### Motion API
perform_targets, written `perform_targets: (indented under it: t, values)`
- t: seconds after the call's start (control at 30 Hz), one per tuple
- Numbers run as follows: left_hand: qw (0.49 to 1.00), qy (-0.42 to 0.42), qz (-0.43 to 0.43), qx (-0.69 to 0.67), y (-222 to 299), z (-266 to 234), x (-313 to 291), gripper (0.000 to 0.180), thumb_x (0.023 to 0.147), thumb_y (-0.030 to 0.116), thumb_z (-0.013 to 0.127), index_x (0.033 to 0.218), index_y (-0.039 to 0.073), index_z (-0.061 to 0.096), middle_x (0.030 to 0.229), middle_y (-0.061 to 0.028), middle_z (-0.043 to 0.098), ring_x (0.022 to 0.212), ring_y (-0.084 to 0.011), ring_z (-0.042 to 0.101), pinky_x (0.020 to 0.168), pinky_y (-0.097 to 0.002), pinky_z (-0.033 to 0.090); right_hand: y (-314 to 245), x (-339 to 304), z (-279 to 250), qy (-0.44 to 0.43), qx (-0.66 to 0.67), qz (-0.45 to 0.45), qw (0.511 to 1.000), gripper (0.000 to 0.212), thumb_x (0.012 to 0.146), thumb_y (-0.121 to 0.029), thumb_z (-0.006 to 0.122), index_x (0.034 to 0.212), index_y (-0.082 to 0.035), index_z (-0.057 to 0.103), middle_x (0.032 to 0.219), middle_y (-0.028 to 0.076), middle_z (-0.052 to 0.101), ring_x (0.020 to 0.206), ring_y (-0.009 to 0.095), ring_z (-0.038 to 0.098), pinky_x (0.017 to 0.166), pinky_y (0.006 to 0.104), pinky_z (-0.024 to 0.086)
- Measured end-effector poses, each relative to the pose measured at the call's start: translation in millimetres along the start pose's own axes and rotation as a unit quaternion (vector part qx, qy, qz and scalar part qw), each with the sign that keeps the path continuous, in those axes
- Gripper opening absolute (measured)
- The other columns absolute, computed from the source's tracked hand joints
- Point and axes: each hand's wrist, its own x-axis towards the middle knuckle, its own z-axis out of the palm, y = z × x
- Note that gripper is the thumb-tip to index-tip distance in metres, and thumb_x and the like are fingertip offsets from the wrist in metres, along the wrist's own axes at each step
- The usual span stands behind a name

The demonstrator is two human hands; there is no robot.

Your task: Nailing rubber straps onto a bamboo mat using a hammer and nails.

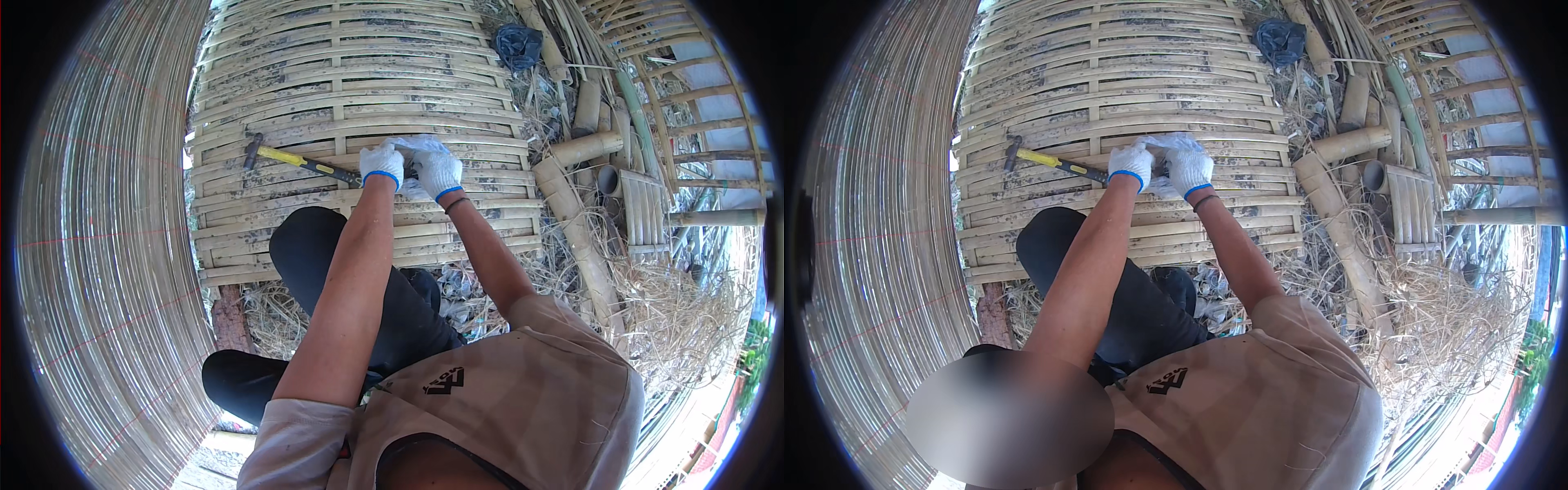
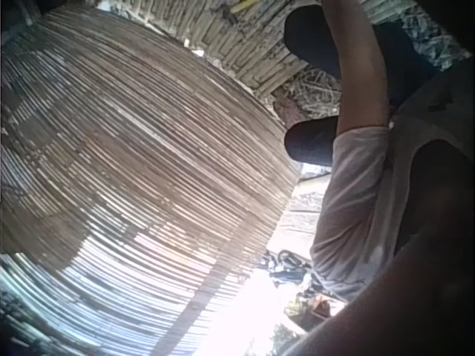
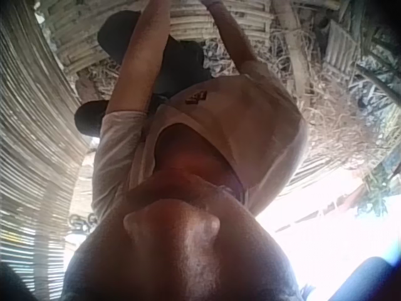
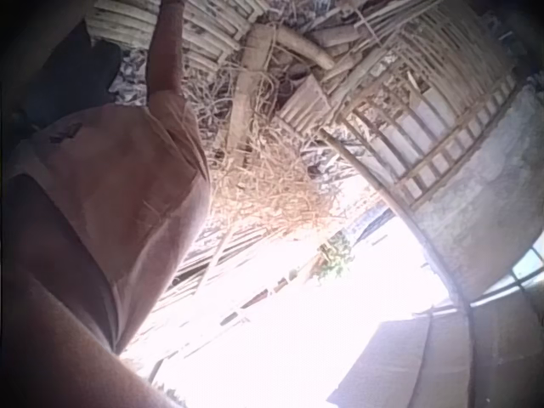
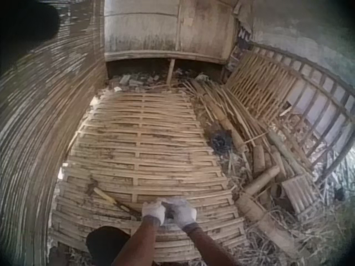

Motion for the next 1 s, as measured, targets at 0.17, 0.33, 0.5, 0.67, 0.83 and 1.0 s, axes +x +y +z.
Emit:
perform_targets:
  t: [0.17, 0.33, 0.5, 0.67, 0.83, 1.0]
  values:
    - [0.999, -0.008, -0.039, -0.012, -16, 13, 5, 0.024, 0.089, 0.018, 0.053, 0.102, 0.015, 0.072, 0.110, -0.0037, 0.069, 0.098, -0.0228, 0.067, 0.085, -0.0447, 0.045, -14, 2, 2, 0.051, -0.012, -0.032, 0.998, 0.020, 0.085, -0.026, 0.059, 0.096, -0.017, 0.073, 0.087, 0.013, 0.071, 0.082, 0.034, 0.068, 0.072, 0.0477, 0.053]
    - [1.000, -0.016, -0.003, -0.007, 5, -3, 6, 0.025, 0.090, 0.020, 0.052, 0.106, 0.015, 0.070, 0.106, -0.0057, 0.071, 0.099, -0.0241, 0.068, 0.084, -0.0450, 0.047, 18, 3, 6, 0.066, -0.046, -0.090, 0.993, 0.022, 0.085, -0.026, 0.059, 0.101, -0.019, 0.072, 0.089, 0.013, 0.071, 0.087, 0.033, 0.068, 0.073, 0.0471, 0.053]
    - [0.994, -0.052, -0.056, -0.072, 0, -17, 6, 0.026, 0.091, 0.018, 0.051, 0.110, 0.015, 0.068, 0.109, -0.0060, 0.071, 0.102, -0.0249, 0.068, 0.086, -0.0457, 0.047, 11, -1, 7, 0.047, 0.051, -0.060, 0.996, 0.018, 0.077, -0.024, 0.067, 0.093, -0.018, 0.074, 0.098, 0.009, 0.070, 0.094, 0.032, 0.065, 0.082, 0.0449, 0.051]
    - [0.995, -0.067, -0.042, -0.062, 11, -32, 0, 0.027, 0.092, 0.016, 0.050, 0.112, 0.013, 0.069, 0.111, -0.0071, 0.071, 0.103, -0.0260, 0.068, 0.088, -0.0448, 0.048, 9, 2, 4, -0.048, 0.060, 0.061, 0.995, 0.020, 0.077, -0.031, 0.067, 0.094, -0.025, 0.075, 0.095, 0.008, 0.071, 0.091, 0.031, 0.066, 0.079, 0.0444, 0.052]
    - [0.994, -0.071, -0.050, -0.061, 10, -36, 0, 0.028, 0.092, 0.016, 0.050, 0.111, 0.013, 0.070, 0.112, -0.0075, 0.071, 0.106, -0.0259, 0.067, 0.089, -0.0440, 0.048, -2, 4, 13, -0.022, 0.079, 0.086, 0.993, 0.020, 0.078, -0.032, 0.066, 0.094, -0.025, 0.075, 0.092, 0.009, 0.071, 0.090, 0.032, 0.066, 0.079, 0.0455, 0.052]
    - [0.990, -0.060, -0.070, -0.110, 11, -49, 7, 0.024, 0.083, 0.020, 0.063, 0.105, 0.020, 0.073, 0.114, -0.0076, 0.070, 0.106, -0.0292, 0.067, 0.094, -0.0446, 0.050, 16, 8, 6, 0.009, 0.218, 0.101, 0.971, 0.026, 0.076, -0.029, 0.070, 0.100, -0.019, 0.076, 0.100, 0.012, 0.072, 0.089, 0.029, 0.069, 0.079, 0.0400, 0.053]
